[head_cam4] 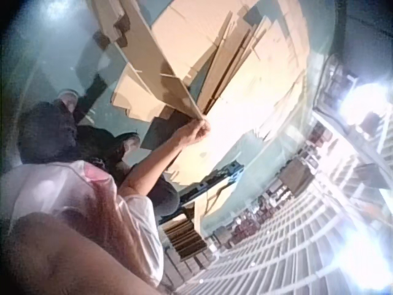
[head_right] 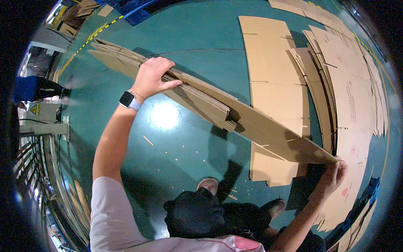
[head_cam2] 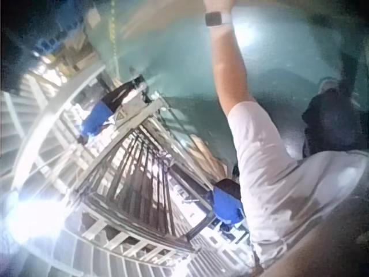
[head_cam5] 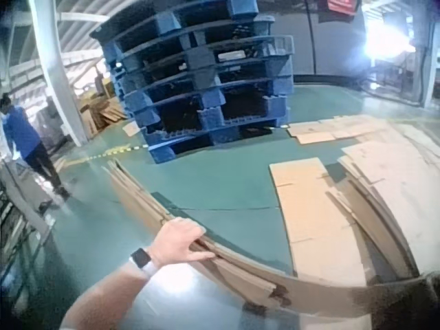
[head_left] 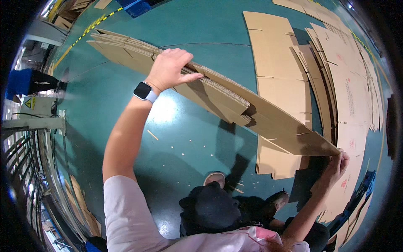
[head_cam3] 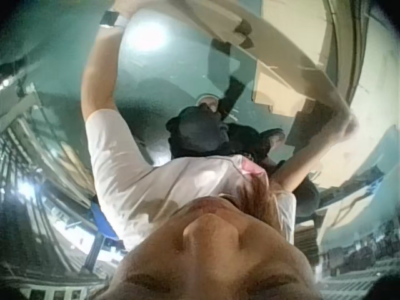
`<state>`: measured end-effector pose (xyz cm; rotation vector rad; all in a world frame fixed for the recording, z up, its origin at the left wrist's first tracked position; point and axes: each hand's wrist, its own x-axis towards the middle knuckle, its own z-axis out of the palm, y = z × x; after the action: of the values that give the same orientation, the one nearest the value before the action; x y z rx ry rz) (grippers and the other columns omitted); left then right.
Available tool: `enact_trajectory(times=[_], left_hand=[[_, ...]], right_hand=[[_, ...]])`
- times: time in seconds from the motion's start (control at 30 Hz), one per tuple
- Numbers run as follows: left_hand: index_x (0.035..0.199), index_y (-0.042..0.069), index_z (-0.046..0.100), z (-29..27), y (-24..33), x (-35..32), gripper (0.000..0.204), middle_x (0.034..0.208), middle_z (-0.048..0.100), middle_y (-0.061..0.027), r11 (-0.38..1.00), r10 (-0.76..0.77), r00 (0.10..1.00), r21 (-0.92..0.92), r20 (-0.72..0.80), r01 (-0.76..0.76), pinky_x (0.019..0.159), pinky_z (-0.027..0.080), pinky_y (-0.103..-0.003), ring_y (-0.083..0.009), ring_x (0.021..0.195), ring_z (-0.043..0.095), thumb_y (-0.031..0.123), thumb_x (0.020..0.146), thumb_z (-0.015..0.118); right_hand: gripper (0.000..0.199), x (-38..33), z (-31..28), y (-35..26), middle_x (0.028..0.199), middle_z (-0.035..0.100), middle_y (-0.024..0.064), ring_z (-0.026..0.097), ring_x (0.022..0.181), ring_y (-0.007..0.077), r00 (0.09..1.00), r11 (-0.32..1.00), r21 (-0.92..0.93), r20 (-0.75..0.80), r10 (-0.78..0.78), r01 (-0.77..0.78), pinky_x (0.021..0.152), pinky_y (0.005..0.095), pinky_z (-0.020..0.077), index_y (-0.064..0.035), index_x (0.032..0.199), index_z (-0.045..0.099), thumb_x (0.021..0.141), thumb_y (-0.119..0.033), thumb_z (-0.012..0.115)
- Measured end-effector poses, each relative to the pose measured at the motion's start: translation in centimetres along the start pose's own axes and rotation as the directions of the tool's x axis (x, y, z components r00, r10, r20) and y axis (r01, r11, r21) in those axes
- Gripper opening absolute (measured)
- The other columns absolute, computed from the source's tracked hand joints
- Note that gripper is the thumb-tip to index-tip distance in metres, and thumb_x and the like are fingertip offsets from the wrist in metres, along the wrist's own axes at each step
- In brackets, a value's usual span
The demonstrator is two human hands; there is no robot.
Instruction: The person uses a utility knife to cut along pre-scored lines on flat cardboard sheets. They separate the cut sections and stack the resulting pieces on the floor. The person handles the cardboard and knife with both hands throughout the process.
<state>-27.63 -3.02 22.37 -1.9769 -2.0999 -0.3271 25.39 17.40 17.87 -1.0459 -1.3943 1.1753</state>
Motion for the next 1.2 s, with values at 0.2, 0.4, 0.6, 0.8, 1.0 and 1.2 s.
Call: enact_trajectory(times=[0.2,0.4,0.6,0.8,1.0,1.2], left_hand=[[0.084,0.005,0.057,0.2,-0.3,0.6,0.036,0.08,0.056,-0.0087,0.994,0.046,0.999,-0.099,-0.011,-0.046,0.074,0.042,-0.036,-0.0275,0.078,0.053,0.038,0.074,0.068],[0.089,0.004,0.057,0.2,-0.4,-0.8,0.037,0.087,0.057,-0.0113,0.994,-0.011,0.999,-0.111,0.03,0.014,0.078,0.041,-0.037,-0.0298,0.085,0.053,0.037,0.075,0.067],[0.09,0.004,0.057,-0.3,-1.1,-0.4,0.045,0.086,0.057,-0.0108,0.995,0.029,0.999,-0.1,0.028,-0.026,0.08,0.041,-0.036,-0.0288,0.085,0.053,0.045,0.074,0.066],[0.089,0.005,0.057,-0.7,-2.2,-0.9,0.054,0.085,0.058,-0.0101,0.99,0.016,0.999,-0.141,0.034,-0.011,0.077,0.043,-0.037,-0.0291,0.083,0.056,0.051,0.066,0.07],[0.09,0.007,0.056,-1.3,-3.4,0.3,0.047,0.082,0.059,-0.0105,0.978,-0.034,0.988,-0.198,0.153,0.064,0.075,0.045,-0.037,-0.0302,0.082,0.058,0.042,0.064,0.074],[0.088,0.006,0.055,-0.2,-4.8,-1.0,0.043,0.086,0.058,-0.0085,0.983,-0.002,0.985,-0.178,0.172,0.033,0.081,0.041,-0.036,-0.0281,0.088,0.055,0.031,0.061,0.075]], right_hand=[[0.025,6.3,-10.6,0.0,0.108,0.054,0.013,0.053,0.099,0.0198,0.956,0.756,-0.649,-0.156,-0.249,0.091,0.089,0.0334,0.0431,0.004,0.113,0.047,0.094,-0.013,0.046],[0.047,0.1,17.9,-9.6,0.102,0.06,0.0121,0.057,0.098,0.0266,0.735,0.695,-0.508,0.676,-0.045,0.509,0.09,0.0327,0.0427,-0.0044,0.111,0.055,0.069,-0.012,0.074],[0.023,-0.3,19.1,-7.4,0.083,0.061,0.0148,0.06,0.075,0.0313,0.507,0.491,-0.567,0.82,0.263,0.662,0.07,0.0391,0.0487,-0.0029,0.086,0.054,0.087,-0.026,0.055],[0.018,3.7,10.6,-15.0,0.074,0.053,0.0215,0.05,0.072,0.041,0.56,0.364,-0.669,0.743,0.366,0.648,0.063,0.0398,0.0428,0.0029,0.08,0.049,0.079,-0.012,0.06],[0.024,4.8,1.5,-22.2,0.071,0.041,0.021,0.04,0.065,0.0348,0.766,0.182,-0.841,0.54,0.349,0.51,0.062,0.034,0.0383,0.0063,0.079,0.041,0.078,-0.008,0.06],[0.017,7.9,-13.2,-30.7,0.088,0.052,0.003,0.05,0.081,0.0186,0.919,0.262,-0.927,0.327,0.219,0.268,0.075,0.0308,0.0423,0.0002,0.097,0.052,0.087,-0.013,0.056]])
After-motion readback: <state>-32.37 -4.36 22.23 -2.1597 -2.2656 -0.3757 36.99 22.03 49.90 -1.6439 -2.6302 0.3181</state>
